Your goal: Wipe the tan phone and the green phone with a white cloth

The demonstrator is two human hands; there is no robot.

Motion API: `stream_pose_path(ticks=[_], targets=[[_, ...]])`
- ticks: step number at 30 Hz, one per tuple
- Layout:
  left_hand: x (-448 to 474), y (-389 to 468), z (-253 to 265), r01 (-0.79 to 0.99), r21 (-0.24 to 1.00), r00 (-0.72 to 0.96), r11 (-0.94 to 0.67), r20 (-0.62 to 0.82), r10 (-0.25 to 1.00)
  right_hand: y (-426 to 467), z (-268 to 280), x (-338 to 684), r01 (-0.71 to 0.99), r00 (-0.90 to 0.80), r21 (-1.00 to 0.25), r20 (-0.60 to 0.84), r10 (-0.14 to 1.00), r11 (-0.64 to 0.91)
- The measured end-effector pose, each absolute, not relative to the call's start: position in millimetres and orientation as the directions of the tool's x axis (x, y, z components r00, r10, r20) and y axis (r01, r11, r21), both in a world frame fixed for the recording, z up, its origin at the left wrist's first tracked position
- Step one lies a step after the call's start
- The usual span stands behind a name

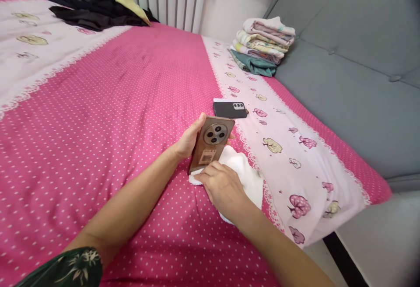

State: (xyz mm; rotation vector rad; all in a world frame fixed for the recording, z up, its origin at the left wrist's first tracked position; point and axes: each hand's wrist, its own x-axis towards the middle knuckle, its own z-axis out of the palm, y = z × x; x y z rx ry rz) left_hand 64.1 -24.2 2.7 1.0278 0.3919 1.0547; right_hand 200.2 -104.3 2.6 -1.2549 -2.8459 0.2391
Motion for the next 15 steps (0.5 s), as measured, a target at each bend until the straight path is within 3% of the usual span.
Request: stream_pose_path(ticks=[15], targets=[[64.1, -24.8, 3.2, -0.503, 0.858, 0.475, 0.105, 0.174, 0.863, -103.8, 0.7, 201.6, 0.721, -0.684, -0.147, 0.005, 0.729, 0.677]])
